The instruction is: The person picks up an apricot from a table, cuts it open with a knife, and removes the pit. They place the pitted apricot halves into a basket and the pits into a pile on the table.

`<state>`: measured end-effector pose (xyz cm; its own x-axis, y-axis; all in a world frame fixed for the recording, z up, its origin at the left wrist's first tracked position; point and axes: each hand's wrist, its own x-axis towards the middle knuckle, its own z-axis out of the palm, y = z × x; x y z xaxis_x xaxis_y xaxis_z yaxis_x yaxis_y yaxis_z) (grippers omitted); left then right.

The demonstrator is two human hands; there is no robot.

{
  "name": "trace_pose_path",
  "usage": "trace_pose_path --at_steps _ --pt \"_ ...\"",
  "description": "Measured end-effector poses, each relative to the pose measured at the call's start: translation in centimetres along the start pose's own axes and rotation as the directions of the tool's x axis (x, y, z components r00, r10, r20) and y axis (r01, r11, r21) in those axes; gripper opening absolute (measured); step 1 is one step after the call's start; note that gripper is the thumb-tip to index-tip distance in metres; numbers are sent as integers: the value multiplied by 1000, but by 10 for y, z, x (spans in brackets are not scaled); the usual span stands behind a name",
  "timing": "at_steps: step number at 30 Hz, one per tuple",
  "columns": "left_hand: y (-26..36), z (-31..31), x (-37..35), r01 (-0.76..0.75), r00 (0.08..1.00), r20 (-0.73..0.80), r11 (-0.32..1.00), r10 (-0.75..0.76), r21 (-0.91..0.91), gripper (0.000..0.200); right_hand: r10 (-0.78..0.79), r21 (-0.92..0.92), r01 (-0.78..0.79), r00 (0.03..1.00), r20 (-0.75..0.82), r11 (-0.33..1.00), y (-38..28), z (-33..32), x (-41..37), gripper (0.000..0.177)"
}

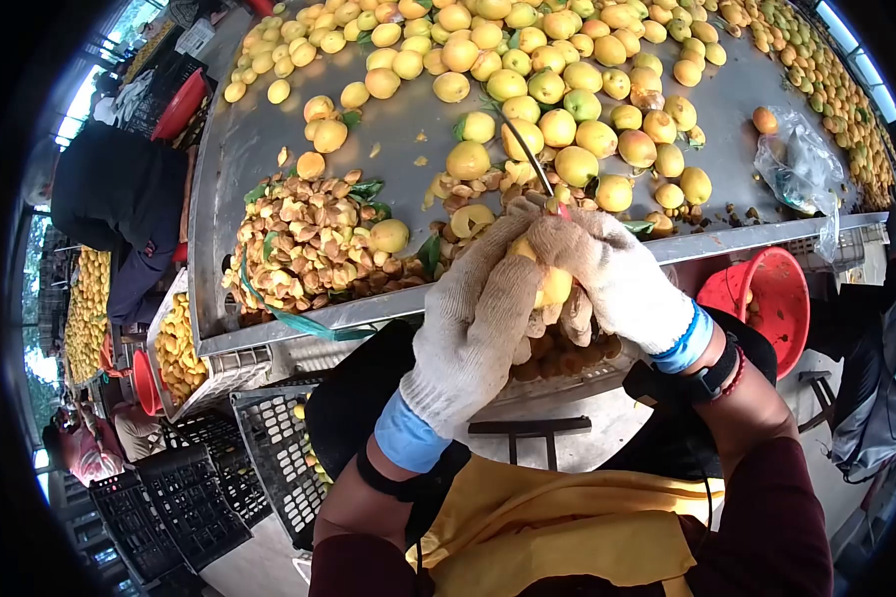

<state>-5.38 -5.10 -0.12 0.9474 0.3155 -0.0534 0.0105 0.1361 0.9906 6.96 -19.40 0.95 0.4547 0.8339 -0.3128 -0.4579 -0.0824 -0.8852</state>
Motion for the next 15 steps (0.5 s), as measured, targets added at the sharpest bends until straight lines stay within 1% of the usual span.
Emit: trace_pose_path --at_steps 1,2,3,4,5,7,8,9,10,11,12,13,14,15 --pt "-4 2 5 14 1000 -16 996 -15 -84 44 -11 -12 11 999 -46 1000 0 2 0 33" --pt "-6 6 5 13 1000 -17 996 -15 -84 44 -24 -26 22 996 -89 999 0 3 1 33" --pt "-7 9 6 9 999 -41 989 -16 -150 43 -38 -39 33 991 -132 999 -1 5 1 34" --pt "-7 11 6 5 998 -65 977 -19 -214 41 -91 -64 82 985 -144 995 -1 7 -1 35" --pt "-4 10 6 6 998 -65 977 -21 -213 41 -90 -62 82 986 -143 995 -3 9 -1 35" --pt "6 8 5 203 972 -104 976 -211 -85 38 -61 -115 32 964 -260 993 -6 12 -2 34" --pt "1 9 7 205 972 -103 975 -213 -84 38 -110 -135 80 965 -237 988 -5 7 0 33" --pt "-8 10 9 103 989 -78 967 -125 -233 37 -110 -133 79 965 -239 988 2 4 4 33" --pt "-14 10 11 4 997 -68 926 -32 -378 36 -299 -296 216 915 -271 930 12 0 9 31" --pt "-15 9 11 4 997 -66 926 -31 -377 36 -481 -456 329 834 -269 827 11 2 11 30" --pt "-15 5 11 13 1000 -11 858 -22 -514 36 -295 -248 221 900 -322 943 -1 6 2 27" --pt "-14 2 11 28 999 40 770 -3 -638 37 -298 -248 224 899 -320 943 -5 6 0 27" --pt "-9 0 13 58 998 47 755 -37 -653 39 -265 -102 246 917 -297 964 -8 5 -2 25" --pt "-8 0 15 52 999 42 758 -33 -650 39 -235 48 257 935 -267 965 -10 3 -2 23"
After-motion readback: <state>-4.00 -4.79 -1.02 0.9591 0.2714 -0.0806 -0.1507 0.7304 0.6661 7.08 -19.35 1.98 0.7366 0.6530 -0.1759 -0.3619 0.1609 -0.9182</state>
